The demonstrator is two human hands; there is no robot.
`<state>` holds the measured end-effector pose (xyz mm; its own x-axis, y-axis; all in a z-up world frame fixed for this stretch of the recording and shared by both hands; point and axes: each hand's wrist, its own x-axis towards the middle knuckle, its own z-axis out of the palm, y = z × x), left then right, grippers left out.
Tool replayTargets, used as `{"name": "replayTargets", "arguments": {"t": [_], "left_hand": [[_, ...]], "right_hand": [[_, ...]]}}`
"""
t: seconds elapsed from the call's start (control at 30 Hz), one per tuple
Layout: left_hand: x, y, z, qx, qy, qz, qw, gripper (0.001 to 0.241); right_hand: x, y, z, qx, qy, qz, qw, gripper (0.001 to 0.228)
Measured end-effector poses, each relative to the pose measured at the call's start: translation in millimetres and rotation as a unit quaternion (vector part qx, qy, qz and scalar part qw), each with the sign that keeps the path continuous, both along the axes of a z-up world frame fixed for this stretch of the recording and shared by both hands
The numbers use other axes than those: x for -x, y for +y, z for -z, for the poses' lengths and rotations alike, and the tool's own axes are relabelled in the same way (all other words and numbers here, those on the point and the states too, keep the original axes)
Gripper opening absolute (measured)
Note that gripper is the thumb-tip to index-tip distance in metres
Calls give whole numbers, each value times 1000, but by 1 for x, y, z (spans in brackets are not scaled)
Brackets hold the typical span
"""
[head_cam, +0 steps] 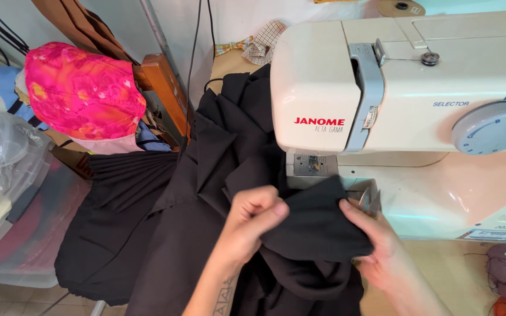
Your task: A person uses a seam ripper to unpick stitches on a black garment and adjusts the settings on a Janome sewing machine.
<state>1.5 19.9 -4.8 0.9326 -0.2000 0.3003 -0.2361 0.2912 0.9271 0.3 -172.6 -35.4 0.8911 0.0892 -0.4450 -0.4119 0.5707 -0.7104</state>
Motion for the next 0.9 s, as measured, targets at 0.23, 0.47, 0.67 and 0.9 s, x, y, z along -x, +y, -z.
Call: {"name": "replayTargets", "arguments": {"t": [0.23, 0.47, 0.67, 0.9], "left_hand": [[-14, 6, -7, -170, -83, -203, 961, 41], [-26, 5, -17, -332, -250, -224, 881, 17], [-44, 12, -35, -409, -271, -150, 858, 10], [-51, 12, -36, -498, -346, -208, 767, 9]], "right_hand": [[8, 14, -6, 150, -138, 4, 979, 29], [-2, 25, 7, 139, -25, 42, 989, 34], [-7, 31, 5, 162, -41, 32, 985, 41], [-20, 47, -5, 145, 58, 63, 986, 15]]}}
